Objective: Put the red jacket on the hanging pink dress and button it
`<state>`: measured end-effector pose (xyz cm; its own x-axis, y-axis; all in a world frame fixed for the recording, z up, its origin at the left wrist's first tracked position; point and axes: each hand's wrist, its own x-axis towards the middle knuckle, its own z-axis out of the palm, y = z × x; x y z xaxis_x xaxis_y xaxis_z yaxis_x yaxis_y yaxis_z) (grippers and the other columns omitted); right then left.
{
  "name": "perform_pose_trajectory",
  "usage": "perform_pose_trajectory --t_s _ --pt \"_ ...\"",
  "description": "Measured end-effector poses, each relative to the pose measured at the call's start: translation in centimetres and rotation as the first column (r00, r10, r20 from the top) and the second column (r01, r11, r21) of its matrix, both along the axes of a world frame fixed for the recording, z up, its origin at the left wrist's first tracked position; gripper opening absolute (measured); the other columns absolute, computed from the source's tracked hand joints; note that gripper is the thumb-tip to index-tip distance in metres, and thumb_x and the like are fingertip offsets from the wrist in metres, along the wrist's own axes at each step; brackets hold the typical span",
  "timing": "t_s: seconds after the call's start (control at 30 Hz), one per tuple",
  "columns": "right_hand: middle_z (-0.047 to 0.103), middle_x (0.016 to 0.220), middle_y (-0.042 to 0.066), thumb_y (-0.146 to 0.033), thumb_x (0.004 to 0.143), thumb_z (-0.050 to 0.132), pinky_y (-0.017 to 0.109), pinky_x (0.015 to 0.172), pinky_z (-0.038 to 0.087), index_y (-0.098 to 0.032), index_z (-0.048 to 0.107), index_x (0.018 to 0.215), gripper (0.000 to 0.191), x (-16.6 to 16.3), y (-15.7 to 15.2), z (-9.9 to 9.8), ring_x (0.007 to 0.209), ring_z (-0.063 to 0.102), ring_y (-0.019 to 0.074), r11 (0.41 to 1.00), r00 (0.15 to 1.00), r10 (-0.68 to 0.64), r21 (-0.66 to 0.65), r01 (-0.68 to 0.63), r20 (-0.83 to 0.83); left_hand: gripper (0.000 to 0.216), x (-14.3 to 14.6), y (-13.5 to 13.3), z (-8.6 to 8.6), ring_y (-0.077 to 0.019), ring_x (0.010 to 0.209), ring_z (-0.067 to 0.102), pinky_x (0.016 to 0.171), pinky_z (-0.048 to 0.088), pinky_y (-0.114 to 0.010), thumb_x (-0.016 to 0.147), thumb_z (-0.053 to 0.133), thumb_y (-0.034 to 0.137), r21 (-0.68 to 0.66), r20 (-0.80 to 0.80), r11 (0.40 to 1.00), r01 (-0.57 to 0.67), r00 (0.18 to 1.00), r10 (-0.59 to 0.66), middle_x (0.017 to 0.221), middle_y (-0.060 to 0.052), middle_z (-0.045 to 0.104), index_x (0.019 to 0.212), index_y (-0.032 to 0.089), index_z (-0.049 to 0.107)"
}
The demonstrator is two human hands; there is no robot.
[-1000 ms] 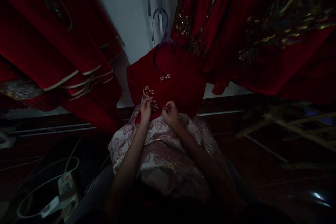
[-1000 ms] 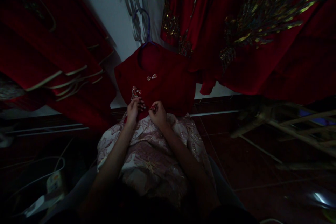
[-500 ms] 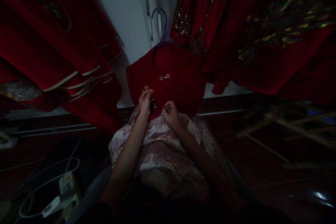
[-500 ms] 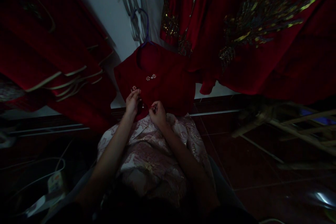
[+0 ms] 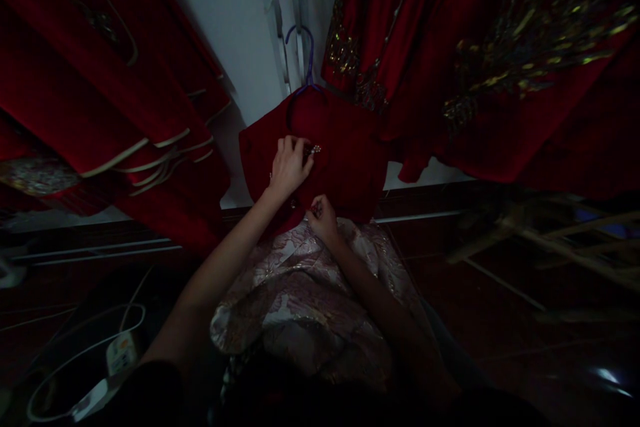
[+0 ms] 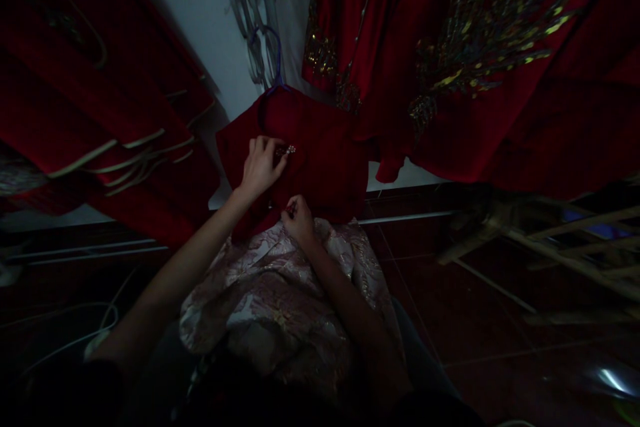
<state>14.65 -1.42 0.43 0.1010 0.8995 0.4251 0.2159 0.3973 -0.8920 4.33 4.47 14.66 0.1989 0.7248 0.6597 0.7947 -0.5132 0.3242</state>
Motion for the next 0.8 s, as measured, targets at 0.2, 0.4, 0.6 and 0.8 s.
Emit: perform_pose_trajectory --t_s 0.2,0.4,0.6,0.8 --pt "0.048 0.077 -0.003 -0.013 0.067 0.051 0.024 0.064 0.039 -0.022 0.045 0.082 0.019 0.1 0.0 0.0 0.068 0.047 0.0123 1.0 1.0 0.006 0.016 -0.006 -0.011 0.032 -0.4 1.9 3.1 -0.0356 0.116 0.046 0.094 0.037 -0.051 0.09 0.046 0.037 0.109 -0.522 0.993 0.054 0.853 0.011 0.118 -0.02 0.053 0.104 0.012 0.059" --pt "0.048 0.079 -0.002 -0.013 0.067 0.051 0.024 0.065 0.04 -0.021 0.046 0.082 0.019 0.1 0.0 0.1 0.07 0.048 0.0124 1.0 1.0 0.009 0.023 -0.008 -0.026 0.027 -1.4 3.6 4.7 -0.0316 0.11 0.049 0.098 0.033 -0.052 0.084 0.052 0.03 0.078 -0.684 0.964 0.253 0.717 -0.133 0.111 -0.016 0.057 0.102 0.013 0.062" --pt "0.047 0.076 -0.003 -0.012 0.067 0.051 0.024 0.064 0.04 -0.021 0.045 0.084 0.02 0.1 -0.4 0.4 0.067 0.047 0.0118 1.0 1.0 0.01 -0.002 -0.01 -0.019 0.025 -1.8 4.2 4.7 -0.0282 0.103 0.052 0.101 0.033 -0.049 0.084 0.05 0.027 0.111 -0.695 0.944 0.309 0.704 -0.149 0.099 -0.014 0.062 0.1 0.012 0.062" --pt "0.047 0.104 0.006 -0.022 0.077 0.059 0.031 0.077 0.046 -0.021 0.045 0.102 0.029 0.5 -1.5 3.2 0.089 0.05 0.0159 0.964 0.991 -0.101 0.238 0.12 -0.088 0.026 -2.9 5.0 4.7 -0.0211 0.096 0.055 0.105 0.035 -0.041 0.09 0.04 0.021 0.089 -0.719 0.901 0.426 0.653 -0.238 0.085 -0.009 0.066 0.102 0.017 0.062"
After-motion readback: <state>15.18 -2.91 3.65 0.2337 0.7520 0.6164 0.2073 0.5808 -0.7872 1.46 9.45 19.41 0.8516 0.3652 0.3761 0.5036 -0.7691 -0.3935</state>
